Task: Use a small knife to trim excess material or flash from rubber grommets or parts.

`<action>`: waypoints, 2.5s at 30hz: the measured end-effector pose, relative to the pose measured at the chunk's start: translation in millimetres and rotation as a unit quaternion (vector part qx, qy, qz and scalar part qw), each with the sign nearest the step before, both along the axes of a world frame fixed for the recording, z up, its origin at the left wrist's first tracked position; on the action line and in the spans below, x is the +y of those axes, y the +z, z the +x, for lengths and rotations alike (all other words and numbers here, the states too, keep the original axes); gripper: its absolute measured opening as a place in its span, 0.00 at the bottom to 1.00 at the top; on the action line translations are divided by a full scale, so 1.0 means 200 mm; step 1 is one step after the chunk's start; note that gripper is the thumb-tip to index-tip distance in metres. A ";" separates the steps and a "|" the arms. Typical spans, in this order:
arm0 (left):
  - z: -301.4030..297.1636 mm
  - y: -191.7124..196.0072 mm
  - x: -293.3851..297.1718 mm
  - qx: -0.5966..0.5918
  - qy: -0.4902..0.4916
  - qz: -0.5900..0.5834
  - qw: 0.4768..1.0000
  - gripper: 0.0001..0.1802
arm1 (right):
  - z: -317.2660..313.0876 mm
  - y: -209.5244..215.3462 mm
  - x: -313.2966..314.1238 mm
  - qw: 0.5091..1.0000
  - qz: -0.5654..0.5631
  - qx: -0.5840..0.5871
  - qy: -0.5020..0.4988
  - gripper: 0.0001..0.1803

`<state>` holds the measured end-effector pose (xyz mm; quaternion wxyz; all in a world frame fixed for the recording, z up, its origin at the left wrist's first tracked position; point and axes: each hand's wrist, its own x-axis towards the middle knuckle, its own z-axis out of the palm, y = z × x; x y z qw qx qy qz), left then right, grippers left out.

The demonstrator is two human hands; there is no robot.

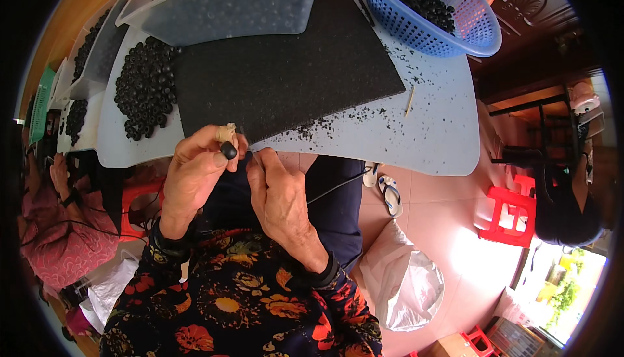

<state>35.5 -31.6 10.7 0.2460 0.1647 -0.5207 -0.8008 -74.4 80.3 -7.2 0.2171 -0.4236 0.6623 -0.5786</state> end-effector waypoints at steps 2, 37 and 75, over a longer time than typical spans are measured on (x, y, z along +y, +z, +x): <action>-0.03 0.03 0.01 -0.016 -0.003 0.006 1.000 0.15 | -0.01 0.05 0.02 0.999 0.008 -0.051 -0.017 0.03; 0.40 -0.04 -0.14 0.146 0.237 0.140 0.950 0.10 | 0.07 0.33 -0.71 0.916 -0.005 0.308 0.259 0.15; 0.45 -0.07 -0.24 0.128 0.274 0.105 0.947 0.10 | 0.02 0.32 -0.90 0.846 0.110 0.498 0.157 0.11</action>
